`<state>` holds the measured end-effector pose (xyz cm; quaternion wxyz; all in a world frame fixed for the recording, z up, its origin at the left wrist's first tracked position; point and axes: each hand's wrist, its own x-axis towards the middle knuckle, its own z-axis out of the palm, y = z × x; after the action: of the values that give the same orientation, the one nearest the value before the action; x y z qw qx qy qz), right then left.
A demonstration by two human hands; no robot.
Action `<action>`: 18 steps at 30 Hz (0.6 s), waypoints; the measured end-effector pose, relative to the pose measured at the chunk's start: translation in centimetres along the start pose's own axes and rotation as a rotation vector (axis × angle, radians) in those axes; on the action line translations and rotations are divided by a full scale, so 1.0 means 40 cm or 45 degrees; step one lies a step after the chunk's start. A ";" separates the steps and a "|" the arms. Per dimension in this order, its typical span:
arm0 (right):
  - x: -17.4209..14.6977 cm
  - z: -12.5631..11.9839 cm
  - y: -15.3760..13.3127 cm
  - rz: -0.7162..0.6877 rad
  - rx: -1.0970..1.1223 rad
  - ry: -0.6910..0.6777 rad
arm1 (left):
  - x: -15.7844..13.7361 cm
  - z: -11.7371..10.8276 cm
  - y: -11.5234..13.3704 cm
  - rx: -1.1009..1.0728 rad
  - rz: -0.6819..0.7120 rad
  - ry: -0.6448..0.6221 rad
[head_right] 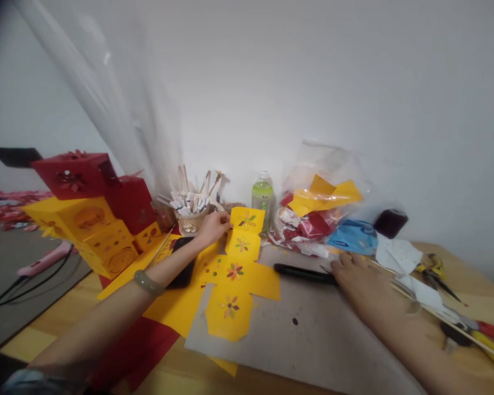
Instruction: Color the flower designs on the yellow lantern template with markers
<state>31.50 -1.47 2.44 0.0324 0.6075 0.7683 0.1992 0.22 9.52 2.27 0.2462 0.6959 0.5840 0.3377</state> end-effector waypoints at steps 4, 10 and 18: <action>0.011 -0.002 -0.022 -0.106 -0.025 -0.108 | -0.007 0.010 0.005 0.048 -0.011 0.137; 0.035 0.009 -0.056 -0.147 0.047 -0.240 | -0.006 0.018 0.005 0.062 -0.068 0.260; 0.025 -0.023 -0.044 -0.012 0.032 -0.065 | -0.003 0.006 -0.006 -0.010 -0.076 0.333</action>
<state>29.34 -1.08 2.88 0.0452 0.6091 0.7724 0.1740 0.25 9.46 1.92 0.1807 0.6274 0.6301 0.4204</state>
